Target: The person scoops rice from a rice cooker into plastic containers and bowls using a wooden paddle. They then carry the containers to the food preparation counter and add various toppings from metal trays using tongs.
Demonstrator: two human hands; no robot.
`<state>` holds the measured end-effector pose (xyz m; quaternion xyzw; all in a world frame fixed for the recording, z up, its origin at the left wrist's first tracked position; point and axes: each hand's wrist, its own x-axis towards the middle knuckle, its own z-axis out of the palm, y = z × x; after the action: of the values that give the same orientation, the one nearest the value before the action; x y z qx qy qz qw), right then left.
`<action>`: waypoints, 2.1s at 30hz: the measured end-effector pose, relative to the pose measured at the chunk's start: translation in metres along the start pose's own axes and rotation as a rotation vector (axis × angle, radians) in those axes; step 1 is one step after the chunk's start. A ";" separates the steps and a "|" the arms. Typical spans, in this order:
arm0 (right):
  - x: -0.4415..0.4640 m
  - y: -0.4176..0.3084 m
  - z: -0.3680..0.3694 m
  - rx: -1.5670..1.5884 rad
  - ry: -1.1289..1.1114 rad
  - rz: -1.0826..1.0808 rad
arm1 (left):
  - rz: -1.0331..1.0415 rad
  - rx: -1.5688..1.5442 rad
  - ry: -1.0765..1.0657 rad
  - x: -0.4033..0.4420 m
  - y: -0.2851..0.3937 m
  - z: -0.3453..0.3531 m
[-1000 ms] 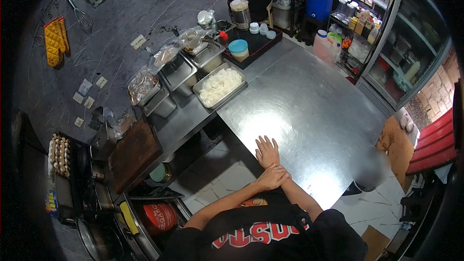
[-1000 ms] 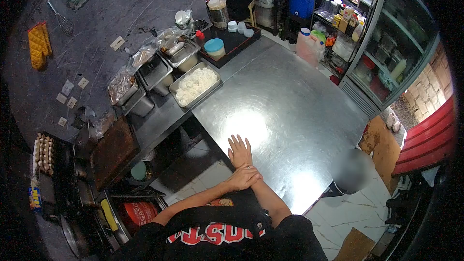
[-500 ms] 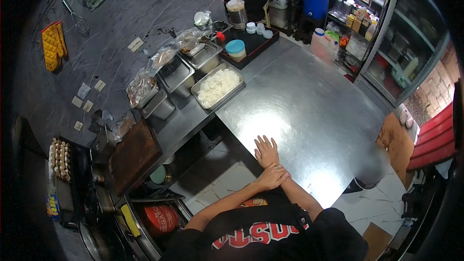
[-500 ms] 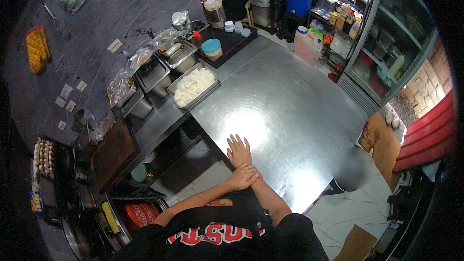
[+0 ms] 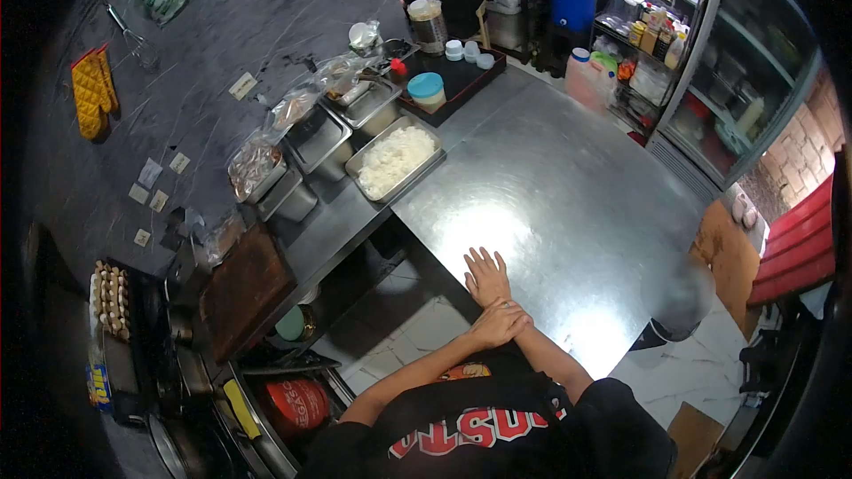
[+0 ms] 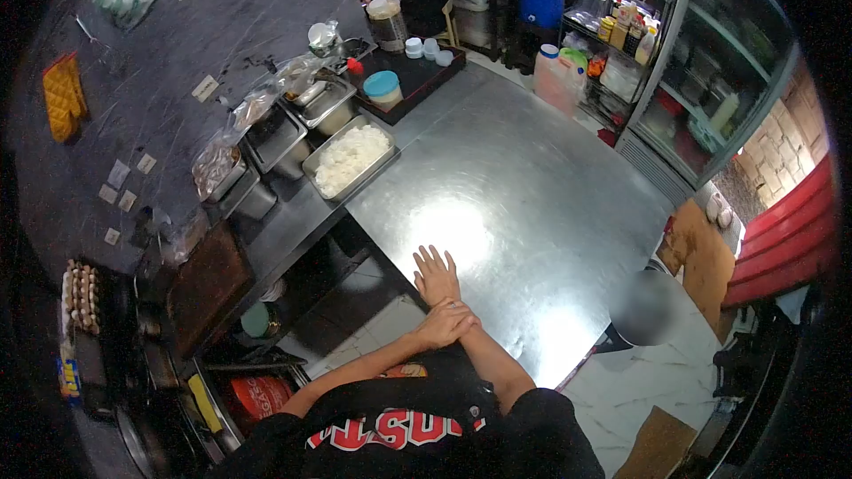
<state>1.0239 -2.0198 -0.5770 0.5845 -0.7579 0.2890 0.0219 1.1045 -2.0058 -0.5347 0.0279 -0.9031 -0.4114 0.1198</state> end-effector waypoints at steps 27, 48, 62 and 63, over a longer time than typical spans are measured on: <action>0.003 0.007 0.013 -0.025 -0.068 0.009 | 0.074 0.092 0.315 -0.025 0.020 -0.031; -0.094 -0.093 -0.016 0.061 0.003 -0.322 | -0.616 -1.068 0.467 -0.317 0.182 0.123; -0.333 -0.088 0.014 0.208 -1.409 -0.909 | -0.766 -0.878 0.692 -0.333 0.307 0.191; -0.338 -0.075 0.013 0.215 -1.387 -0.852 | -0.775 -0.831 0.758 -0.332 0.312 0.203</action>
<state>1.2020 -1.7423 -0.6824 0.8668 -0.2805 -0.1001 -0.3999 1.3928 -1.6010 -0.4930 0.4432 -0.4904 -0.6991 0.2727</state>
